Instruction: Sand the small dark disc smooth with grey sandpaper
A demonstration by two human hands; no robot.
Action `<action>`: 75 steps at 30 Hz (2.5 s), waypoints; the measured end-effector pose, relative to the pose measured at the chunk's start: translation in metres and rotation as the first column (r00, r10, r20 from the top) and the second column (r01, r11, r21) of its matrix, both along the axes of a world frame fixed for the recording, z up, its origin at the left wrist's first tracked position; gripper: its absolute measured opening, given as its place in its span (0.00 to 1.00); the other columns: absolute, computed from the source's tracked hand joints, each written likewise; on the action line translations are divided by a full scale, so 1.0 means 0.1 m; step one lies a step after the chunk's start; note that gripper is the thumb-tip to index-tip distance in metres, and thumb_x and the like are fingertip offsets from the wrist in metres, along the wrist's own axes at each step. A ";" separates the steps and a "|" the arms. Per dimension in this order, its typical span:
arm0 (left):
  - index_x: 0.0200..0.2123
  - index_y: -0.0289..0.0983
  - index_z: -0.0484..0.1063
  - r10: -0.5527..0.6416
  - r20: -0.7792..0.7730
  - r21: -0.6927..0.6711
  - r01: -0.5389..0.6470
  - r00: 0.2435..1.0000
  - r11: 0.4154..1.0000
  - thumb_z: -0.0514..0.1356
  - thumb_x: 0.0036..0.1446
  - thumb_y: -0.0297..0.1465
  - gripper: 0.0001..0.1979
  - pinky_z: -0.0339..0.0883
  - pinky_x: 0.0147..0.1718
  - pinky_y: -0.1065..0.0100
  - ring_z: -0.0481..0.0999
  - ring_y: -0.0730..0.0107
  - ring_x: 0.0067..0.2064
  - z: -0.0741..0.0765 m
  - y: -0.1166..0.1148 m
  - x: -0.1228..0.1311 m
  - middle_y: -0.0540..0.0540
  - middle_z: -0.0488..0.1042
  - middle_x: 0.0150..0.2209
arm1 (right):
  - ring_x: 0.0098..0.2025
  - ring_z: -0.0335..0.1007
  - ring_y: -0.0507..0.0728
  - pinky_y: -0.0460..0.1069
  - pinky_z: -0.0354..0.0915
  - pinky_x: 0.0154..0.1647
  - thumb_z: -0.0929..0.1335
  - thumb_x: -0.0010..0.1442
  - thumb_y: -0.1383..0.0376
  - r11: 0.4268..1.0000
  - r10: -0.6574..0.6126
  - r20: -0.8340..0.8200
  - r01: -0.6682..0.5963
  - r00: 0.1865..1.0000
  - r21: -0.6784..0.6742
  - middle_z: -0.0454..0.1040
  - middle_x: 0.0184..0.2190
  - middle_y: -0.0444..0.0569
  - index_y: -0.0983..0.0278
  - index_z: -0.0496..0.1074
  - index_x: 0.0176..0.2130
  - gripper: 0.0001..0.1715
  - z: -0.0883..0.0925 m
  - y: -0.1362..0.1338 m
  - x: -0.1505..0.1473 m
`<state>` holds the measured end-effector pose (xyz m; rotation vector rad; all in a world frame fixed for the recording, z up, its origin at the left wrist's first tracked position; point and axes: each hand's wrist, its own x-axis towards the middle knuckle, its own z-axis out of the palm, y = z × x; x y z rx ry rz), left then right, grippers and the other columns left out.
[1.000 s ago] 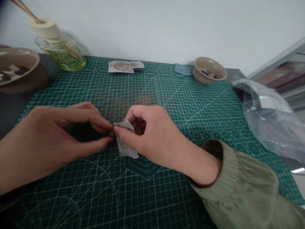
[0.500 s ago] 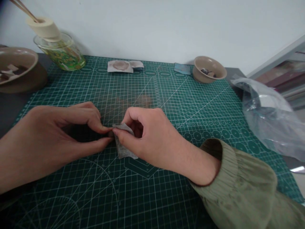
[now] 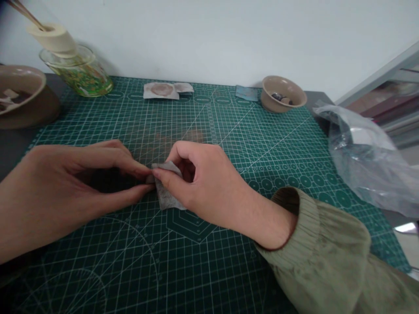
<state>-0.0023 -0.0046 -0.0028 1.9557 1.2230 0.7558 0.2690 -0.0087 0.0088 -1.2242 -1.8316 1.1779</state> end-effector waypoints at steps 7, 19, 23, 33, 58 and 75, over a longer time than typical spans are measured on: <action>0.44 0.60 0.98 -0.008 0.001 0.033 0.008 1.000 0.999 0.77 0.66 0.40 0.08 0.89 0.48 0.61 0.92 0.62 0.42 0.00 0.02 0.02 0.56 0.95 0.44 | 0.29 0.70 0.54 0.52 0.62 0.29 0.90 0.73 0.48 0.995 -0.100 -0.074 0.099 0.992 -0.017 0.76 0.26 0.41 0.57 0.73 0.32 0.34 0.09 -0.02 0.03; 0.44 0.57 0.98 -0.071 0.000 0.115 0.071 0.997 0.991 0.76 0.68 0.36 0.08 0.87 0.46 0.60 0.89 0.60 0.41 0.03 0.03 0.06 0.54 0.93 0.39 | 0.28 0.70 0.53 0.51 0.61 0.28 0.90 0.72 0.49 0.999 -0.024 -0.050 0.023 0.998 -0.029 0.75 0.26 0.39 0.57 0.74 0.32 0.33 0.05 0.00 0.04; 0.43 0.57 0.97 -0.089 -0.019 0.135 0.090 0.996 0.987 0.76 0.68 0.36 0.07 0.88 0.49 0.59 0.92 0.59 0.45 0.00 0.05 0.02 0.53 0.95 0.43 | 0.28 0.70 0.53 0.50 0.61 0.28 0.89 0.73 0.49 0.999 -0.004 -0.045 0.002 0.999 -0.048 0.73 0.25 0.38 0.57 0.74 0.32 0.32 0.04 0.01 0.03; 0.41 0.58 0.96 -0.068 -0.003 0.106 0.068 0.998 0.992 0.76 0.67 0.35 0.07 0.78 0.35 0.65 0.88 0.65 0.36 0.02 0.04 0.05 0.57 0.92 0.37 | 0.28 0.70 0.53 0.50 0.62 0.29 0.88 0.74 0.50 0.997 0.054 -0.017 -0.055 0.998 -0.060 0.71 0.23 0.37 0.58 0.74 0.32 0.31 0.05 0.02 0.00; 0.38 0.55 0.95 -0.041 0.032 0.028 0.040 0.999 0.999 0.76 0.66 0.36 0.06 0.78 0.38 0.61 0.89 0.65 0.38 -0.02 0.02 0.07 0.57 0.93 0.39 | 0.25 0.65 0.52 0.50 0.60 0.27 0.88 0.73 0.52 0.999 0.027 0.018 -0.026 0.999 -0.044 0.69 0.22 0.36 0.57 0.74 0.31 0.31 0.06 -0.02 -0.05; 0.39 0.55 0.95 -0.016 -0.034 0.014 0.016 0.999 1.000 0.76 0.66 0.42 0.04 0.75 0.35 0.61 0.88 0.63 0.36 0.00 0.00 0.06 0.55 0.92 0.38 | 0.28 0.71 0.52 0.49 0.63 0.29 0.89 0.72 0.56 0.999 0.030 -0.050 -0.028 0.998 0.043 0.72 0.23 0.37 0.58 0.75 0.31 0.29 0.00 0.00 -0.04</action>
